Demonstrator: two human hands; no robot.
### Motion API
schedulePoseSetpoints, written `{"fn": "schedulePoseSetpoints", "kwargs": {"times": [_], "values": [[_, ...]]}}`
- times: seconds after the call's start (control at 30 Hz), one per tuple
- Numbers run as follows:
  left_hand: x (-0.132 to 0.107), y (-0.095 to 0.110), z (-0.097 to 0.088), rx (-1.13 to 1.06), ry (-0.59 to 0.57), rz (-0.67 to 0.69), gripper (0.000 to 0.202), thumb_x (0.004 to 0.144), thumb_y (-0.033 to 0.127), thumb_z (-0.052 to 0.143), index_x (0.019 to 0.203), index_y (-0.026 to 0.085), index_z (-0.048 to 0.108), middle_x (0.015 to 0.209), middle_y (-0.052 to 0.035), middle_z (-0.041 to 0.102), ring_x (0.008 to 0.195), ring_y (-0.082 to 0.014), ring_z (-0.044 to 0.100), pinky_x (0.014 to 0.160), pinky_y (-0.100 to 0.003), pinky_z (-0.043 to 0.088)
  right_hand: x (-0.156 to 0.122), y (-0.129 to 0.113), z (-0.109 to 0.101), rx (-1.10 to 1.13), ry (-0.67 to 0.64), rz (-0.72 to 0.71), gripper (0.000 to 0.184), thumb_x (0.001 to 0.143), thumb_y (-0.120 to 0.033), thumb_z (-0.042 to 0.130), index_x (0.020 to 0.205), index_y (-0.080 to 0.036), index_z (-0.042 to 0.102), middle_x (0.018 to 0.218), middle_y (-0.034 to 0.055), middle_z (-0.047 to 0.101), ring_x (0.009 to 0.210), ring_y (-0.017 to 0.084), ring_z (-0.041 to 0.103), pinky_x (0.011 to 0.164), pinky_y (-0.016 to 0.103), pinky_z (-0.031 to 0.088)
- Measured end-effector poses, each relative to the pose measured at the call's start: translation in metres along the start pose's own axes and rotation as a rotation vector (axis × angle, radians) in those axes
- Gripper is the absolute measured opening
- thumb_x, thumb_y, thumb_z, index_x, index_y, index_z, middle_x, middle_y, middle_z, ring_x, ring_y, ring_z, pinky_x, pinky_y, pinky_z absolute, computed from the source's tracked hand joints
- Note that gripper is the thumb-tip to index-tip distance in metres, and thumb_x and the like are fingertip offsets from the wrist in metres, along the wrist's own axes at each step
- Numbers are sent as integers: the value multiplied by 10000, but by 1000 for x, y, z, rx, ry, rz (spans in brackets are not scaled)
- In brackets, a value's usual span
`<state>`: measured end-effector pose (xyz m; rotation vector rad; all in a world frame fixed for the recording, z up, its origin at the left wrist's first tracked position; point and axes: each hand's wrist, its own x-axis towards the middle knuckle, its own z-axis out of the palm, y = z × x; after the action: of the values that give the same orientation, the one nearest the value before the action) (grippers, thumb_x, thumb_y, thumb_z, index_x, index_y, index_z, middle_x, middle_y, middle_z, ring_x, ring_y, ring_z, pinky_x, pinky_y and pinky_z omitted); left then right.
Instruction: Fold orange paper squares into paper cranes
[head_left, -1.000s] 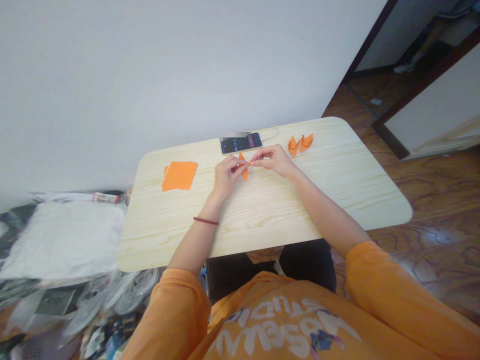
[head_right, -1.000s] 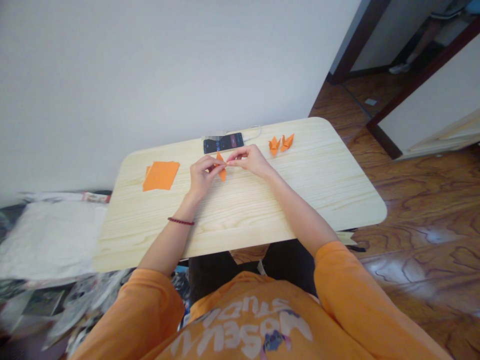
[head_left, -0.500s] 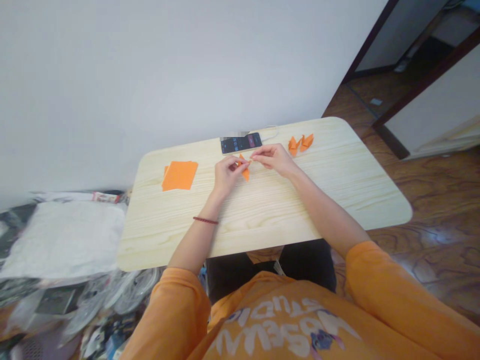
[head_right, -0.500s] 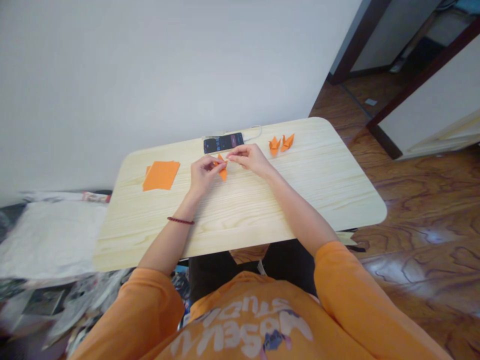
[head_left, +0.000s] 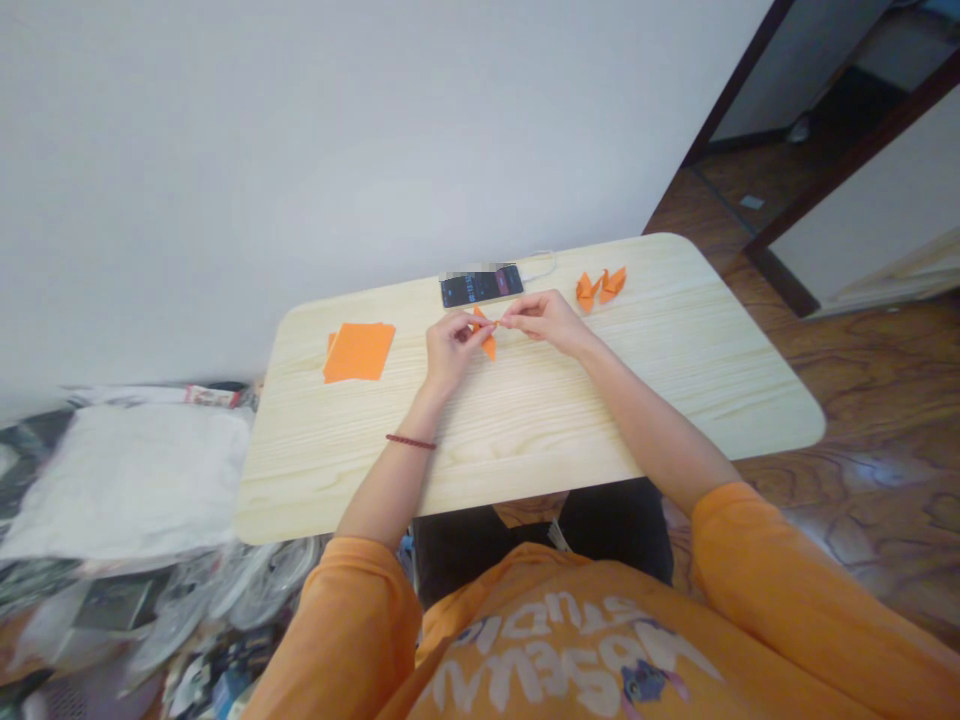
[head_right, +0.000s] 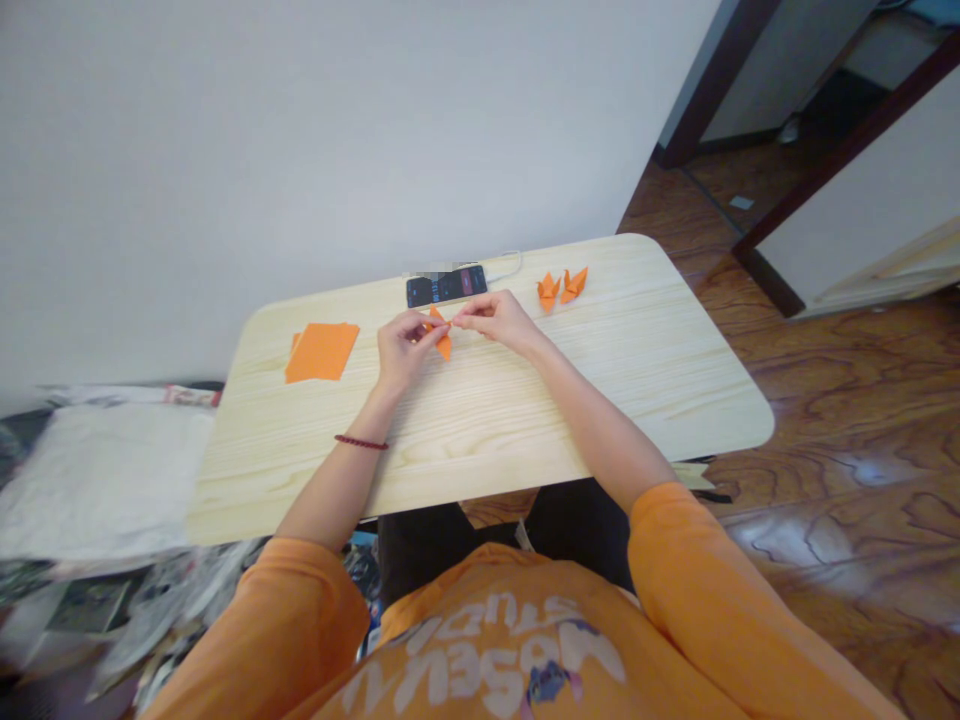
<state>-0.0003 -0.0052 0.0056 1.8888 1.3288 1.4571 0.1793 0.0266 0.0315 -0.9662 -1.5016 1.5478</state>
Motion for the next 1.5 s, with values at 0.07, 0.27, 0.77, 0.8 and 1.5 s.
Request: {"fn": "schedulePoseSetpoints", "kwargs": {"times": [0.07, 0.27, 0.77, 0.8, 1.5], "values": [[0, 1, -1, 31, -6, 43, 103, 769, 285, 701, 740, 187, 709, 647, 8, 605, 555, -86, 470, 537, -228, 366, 1, 1, 0, 21, -16, 13, 279, 611, -327, 771, 711, -93, 658, 450, -65, 448, 397, 19, 278, 395, 222, 141], [-2, 1, -3, 79, -24, 138, 135, 809, 304, 666, 762, 183, 703, 666, -1, 602, 569, -93, 481, 537, -230, 376, 2, 6, -2, 80, -40, 35, 282, 611, -315, 785, 725, -98, 647, 480, -60, 462, 411, 17, 283, 398, 209, 148], [-5, -1, -5, 203, -54, 270, 144, 864, 284, 596, 847, 189, 702, 762, -21, 636, 625, -100, 542, 563, -221, 424, -1, 0, -1, 149, -86, 97, 223, 611, -239, 773, 695, -114, 609, 496, -59, 457, 429, 17, 311, 379, 175, 145], [-5, -1, -5, 228, -64, 286, 152, 876, 276, 577, 863, 187, 700, 791, -28, 643, 659, -106, 562, 585, -223, 436, -1, 0, -1, 145, -86, 104, 214, 619, -237, 768, 693, -112, 611, 503, -53, 466, 436, 20, 321, 376, 174, 142], [-4, -6, -7, 420, -148, 368, 254, 922, 312, 468, 917, 221, 706, 873, -45, 668, 807, -142, 596, 686, -253, 434, 0, 3, 0, 93, -34, 130, 175, 621, -227, 733, 659, -120, 600, 481, -50, 455, 425, 28, 309, 382, 181, 153]]}}
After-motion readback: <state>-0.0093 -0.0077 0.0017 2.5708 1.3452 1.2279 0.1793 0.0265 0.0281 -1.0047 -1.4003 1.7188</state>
